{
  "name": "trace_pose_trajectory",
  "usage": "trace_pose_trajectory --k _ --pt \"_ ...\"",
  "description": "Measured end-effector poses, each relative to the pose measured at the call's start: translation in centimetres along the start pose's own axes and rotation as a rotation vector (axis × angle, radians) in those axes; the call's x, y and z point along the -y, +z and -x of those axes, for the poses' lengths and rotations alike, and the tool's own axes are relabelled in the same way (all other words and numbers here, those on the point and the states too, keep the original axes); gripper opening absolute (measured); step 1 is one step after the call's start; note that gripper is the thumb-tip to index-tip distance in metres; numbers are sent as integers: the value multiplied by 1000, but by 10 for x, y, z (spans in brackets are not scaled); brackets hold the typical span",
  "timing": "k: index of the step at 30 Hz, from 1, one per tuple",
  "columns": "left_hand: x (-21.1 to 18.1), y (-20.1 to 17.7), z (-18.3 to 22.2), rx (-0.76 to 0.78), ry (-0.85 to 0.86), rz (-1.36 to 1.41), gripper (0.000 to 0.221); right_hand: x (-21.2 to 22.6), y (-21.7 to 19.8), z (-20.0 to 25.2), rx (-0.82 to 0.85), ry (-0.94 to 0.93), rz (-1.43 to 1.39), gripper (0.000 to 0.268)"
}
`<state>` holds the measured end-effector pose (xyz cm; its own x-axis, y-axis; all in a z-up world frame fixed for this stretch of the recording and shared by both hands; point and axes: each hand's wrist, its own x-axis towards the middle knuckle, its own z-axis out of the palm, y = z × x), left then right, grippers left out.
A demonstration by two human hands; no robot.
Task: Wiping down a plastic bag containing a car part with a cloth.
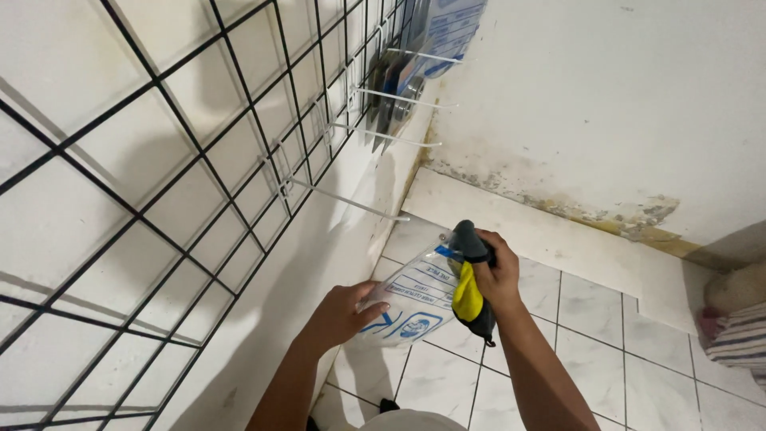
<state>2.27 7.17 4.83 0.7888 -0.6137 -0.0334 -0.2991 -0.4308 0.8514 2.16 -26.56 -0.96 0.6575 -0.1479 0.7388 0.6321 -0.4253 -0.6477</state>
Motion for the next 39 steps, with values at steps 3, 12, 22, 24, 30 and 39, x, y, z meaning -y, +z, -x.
trace_pose_trajectory --k 3,12,22,24,30,39 --pt "-3 2 -12 -55 42 58 65 10 4 -8 90 -84 1 26" --pt "-54 -6 -40 -92 170 142 41 28 24 -9 209 -148 21 30" --pt "-33 27 -53 -30 145 566 41 17 11 -5 -132 -228 142 25" --pt "-10 40 -60 -105 272 738 43 20 6 1 -361 -231 210 33" --pt "-8 63 -74 -88 159 1092 55 64 77 47 -38 -414 125 58" --pt "87 127 -91 -180 241 917 37 40 80 5 169 -326 321 76"
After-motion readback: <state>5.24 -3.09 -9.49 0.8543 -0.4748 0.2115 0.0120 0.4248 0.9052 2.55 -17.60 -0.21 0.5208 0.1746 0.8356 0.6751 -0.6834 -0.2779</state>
